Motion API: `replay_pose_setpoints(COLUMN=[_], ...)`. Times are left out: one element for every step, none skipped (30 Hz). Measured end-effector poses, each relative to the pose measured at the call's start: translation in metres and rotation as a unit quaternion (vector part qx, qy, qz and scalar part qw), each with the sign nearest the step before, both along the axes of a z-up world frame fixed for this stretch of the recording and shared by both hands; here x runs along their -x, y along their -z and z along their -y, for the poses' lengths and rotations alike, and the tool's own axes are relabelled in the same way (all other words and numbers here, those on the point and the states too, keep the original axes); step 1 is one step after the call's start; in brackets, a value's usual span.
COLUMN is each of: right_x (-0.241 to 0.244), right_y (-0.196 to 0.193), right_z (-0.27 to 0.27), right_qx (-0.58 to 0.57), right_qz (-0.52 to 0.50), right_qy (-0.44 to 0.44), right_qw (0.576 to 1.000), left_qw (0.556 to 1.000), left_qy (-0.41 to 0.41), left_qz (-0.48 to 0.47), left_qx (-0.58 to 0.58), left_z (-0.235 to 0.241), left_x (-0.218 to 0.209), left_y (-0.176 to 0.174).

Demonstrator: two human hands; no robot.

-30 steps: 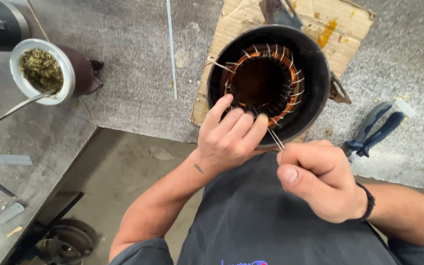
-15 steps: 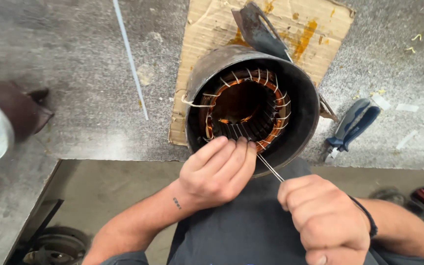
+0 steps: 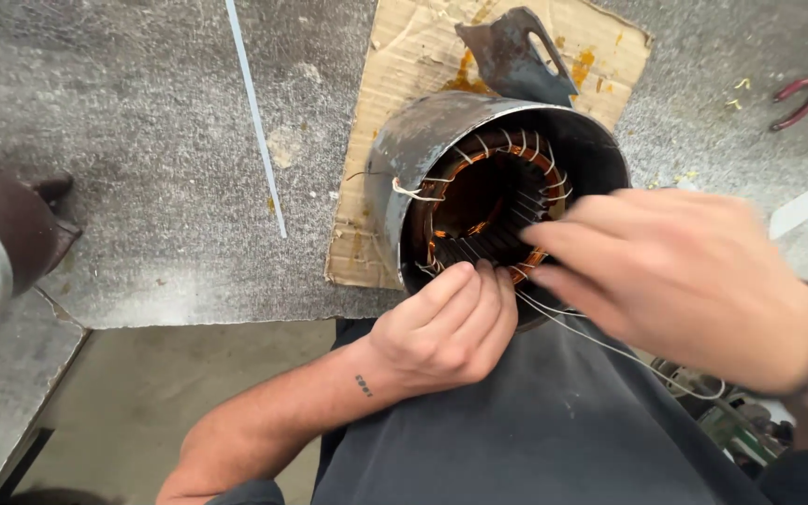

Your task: Lacing and securing the copper windings of an electric motor stator using a cord

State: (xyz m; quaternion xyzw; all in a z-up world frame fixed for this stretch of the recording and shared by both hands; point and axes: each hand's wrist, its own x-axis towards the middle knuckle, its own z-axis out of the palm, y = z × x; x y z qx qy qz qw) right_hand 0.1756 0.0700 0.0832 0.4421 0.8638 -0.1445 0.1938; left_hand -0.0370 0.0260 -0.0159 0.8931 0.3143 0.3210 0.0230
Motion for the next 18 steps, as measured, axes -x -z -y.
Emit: replay_pose_setpoints(right_x=[0.003,0.007,0.01,0.013,0.015,0.017,0.018,0.018,0.019,0.019,0.019,0.018,0.017,0.015,0.014,0.013,0.012,0.011], right_y=[0.005,0.011,0.017,0.018,0.019,0.02,0.021,0.022,0.023,0.025,0.027,0.03,0.031,0.032,0.034,0.034,0.034,0.034], right_z=[-0.002,-0.004,-0.006,-0.008,-0.01,-0.012,-0.015,-0.017,-0.02,-0.02,-0.02,-0.021,-0.02,-0.019,-0.018,-0.015,-0.012,-0.008], right_qx=[-0.003,0.05,0.102,0.102,0.136,0.166,0.164,0.193,0.222,0.221,0.217,0.212,0.21,0.215,0.219,0.218,0.194,0.169], right_qz=[0.005,0.028,0.052,0.054,0.094,0.134,0.135,0.145,0.155,0.156,0.127,0.097,0.098,0.079,0.059,0.058,0.039,0.02], right_qy=[-0.001,-0.007,-0.013,-0.015,-0.013,-0.009,-0.008,-0.012,-0.016,-0.014,-0.013,-0.011,-0.009,0.008,0.026,0.027,0.048,0.071], right_qw=[1.0,0.998,0.993,0.993,0.986,0.977,0.977,0.97,0.963,0.963,0.968,0.972,0.973,0.973,0.974,0.974,0.979,0.983], left_qw=[1.0,1.0,1.0,1.0,1.0,1.0,1.0,1.0,1.0,1.0,1.0,1.0,1.0,1.0,1.0,1.0,1.0,1.0], left_qy=[-0.001,0.0,0.0,-0.002,-0.004,-0.004,-0.004,-0.006,-0.007,-0.006,-0.004,-0.003,-0.001,-0.007,-0.012,-0.011,-0.006,0.0], left_qz=[0.005,0.011,0.017,0.019,0.016,0.014,0.016,0.018,0.02,0.021,0.02,0.019,0.02,0.023,0.025,0.024,0.019,0.014], left_qx=[-0.003,-0.002,0.0,0.0,-0.001,-0.004,-0.007,-0.007,-0.008,-0.009,-0.007,-0.005,-0.007,-0.008,-0.008,-0.009,-0.006,-0.004], left_z=[0.001,0.002,0.003,0.004,0.005,0.004,0.004,0.004,0.004,0.005,0.006,0.007,0.006,0.007,0.007,0.007,0.007,0.007], left_x=[0.0,0.0,0.0,0.001,0.001,0.001,0.001,0.001,0.0,0.0,0.0,-0.001,-0.001,-0.001,-0.002,-0.001,-0.001,-0.001], left_y=[0.001,0.002,0.003,0.003,0.003,0.004,0.004,0.004,0.004,0.004,0.005,0.006,0.006,0.006,0.006,0.005,0.005,0.004])
